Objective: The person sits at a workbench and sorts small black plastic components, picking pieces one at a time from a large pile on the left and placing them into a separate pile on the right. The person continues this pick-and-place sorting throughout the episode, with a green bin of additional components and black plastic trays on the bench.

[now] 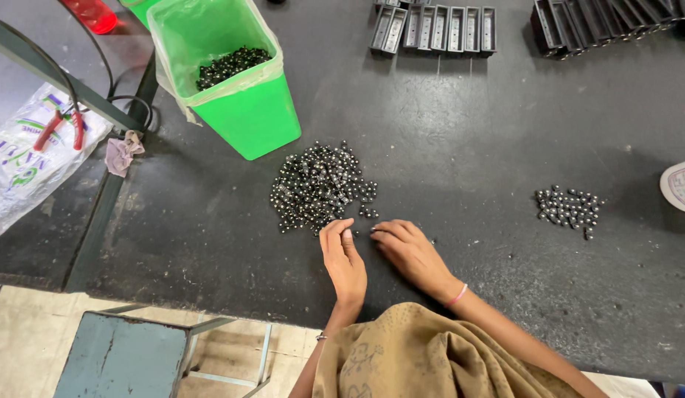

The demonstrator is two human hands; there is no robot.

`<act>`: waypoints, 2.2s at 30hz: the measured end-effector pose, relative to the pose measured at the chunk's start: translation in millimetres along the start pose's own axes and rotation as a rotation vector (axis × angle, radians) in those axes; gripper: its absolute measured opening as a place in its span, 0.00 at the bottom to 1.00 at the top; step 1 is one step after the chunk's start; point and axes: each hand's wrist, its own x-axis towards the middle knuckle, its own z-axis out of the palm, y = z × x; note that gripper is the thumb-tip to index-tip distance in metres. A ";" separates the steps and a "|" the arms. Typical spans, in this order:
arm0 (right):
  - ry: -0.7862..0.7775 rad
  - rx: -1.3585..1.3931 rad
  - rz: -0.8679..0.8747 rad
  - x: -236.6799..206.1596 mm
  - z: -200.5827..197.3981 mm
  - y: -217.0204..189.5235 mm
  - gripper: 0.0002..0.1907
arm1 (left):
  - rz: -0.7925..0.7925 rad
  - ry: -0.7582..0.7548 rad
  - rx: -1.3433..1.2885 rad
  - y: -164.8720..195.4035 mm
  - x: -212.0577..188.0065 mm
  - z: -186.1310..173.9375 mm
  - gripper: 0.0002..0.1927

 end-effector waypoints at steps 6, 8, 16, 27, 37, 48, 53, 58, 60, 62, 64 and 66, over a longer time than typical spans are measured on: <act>0.015 -0.058 0.053 -14.5 -30.5 16.6 0.12 | 0.099 -0.125 0.323 -0.8 2.5 -2.6 0.12; 0.051 -0.095 0.088 -18.5 -39.2 22.6 0.12 | 0.167 -0.201 0.456 -2.7 3.4 -1.8 0.15; 0.419 0.236 0.410 -30.1 -49.6 51.4 0.08 | 0.302 -0.279 0.607 -18.5 13.4 18.2 0.17; 0.664 0.672 0.610 -32.7 -51.0 58.4 0.10 | 0.367 -0.383 0.426 7.5 13.0 57.9 0.14; 0.652 0.405 0.649 -35.0 -44.6 58.3 0.10 | 0.177 -0.160 0.439 4.1 -0.1 9.8 0.17; 0.308 0.073 0.392 -18.3 -42.1 37.0 0.16 | 0.063 -0.086 0.314 -8.0 3.2 -10.9 0.16; 0.074 -0.195 0.066 4.9 -33.8 33.4 0.23 | 0.072 -0.086 0.318 -6.3 2.0 -11.2 0.16; 0.041 -0.175 0.077 1.2 -44.1 56.9 0.11 | 0.076 -0.028 0.284 -9.0 0.3 -14.4 0.15; 0.083 -0.175 0.104 -7.1 -56.8 69.5 0.09 | 0.064 -0.027 0.288 -10.2 1.1 -17.3 0.15; 0.132 -0.220 0.106 -15.4 -73.1 83.4 0.07 | 0.041 -0.055 0.313 -11.0 4.4 -18.6 0.15; 0.178 -0.312 0.136 -23.9 -88.9 96.7 0.07 | 0.134 -0.180 0.405 -11.0 8.1 -17.9 0.20; 0.228 -0.458 0.191 -36.5 -101.9 106.7 0.07 | 0.214 -0.305 0.481 -11.0 12.7 -13.8 0.26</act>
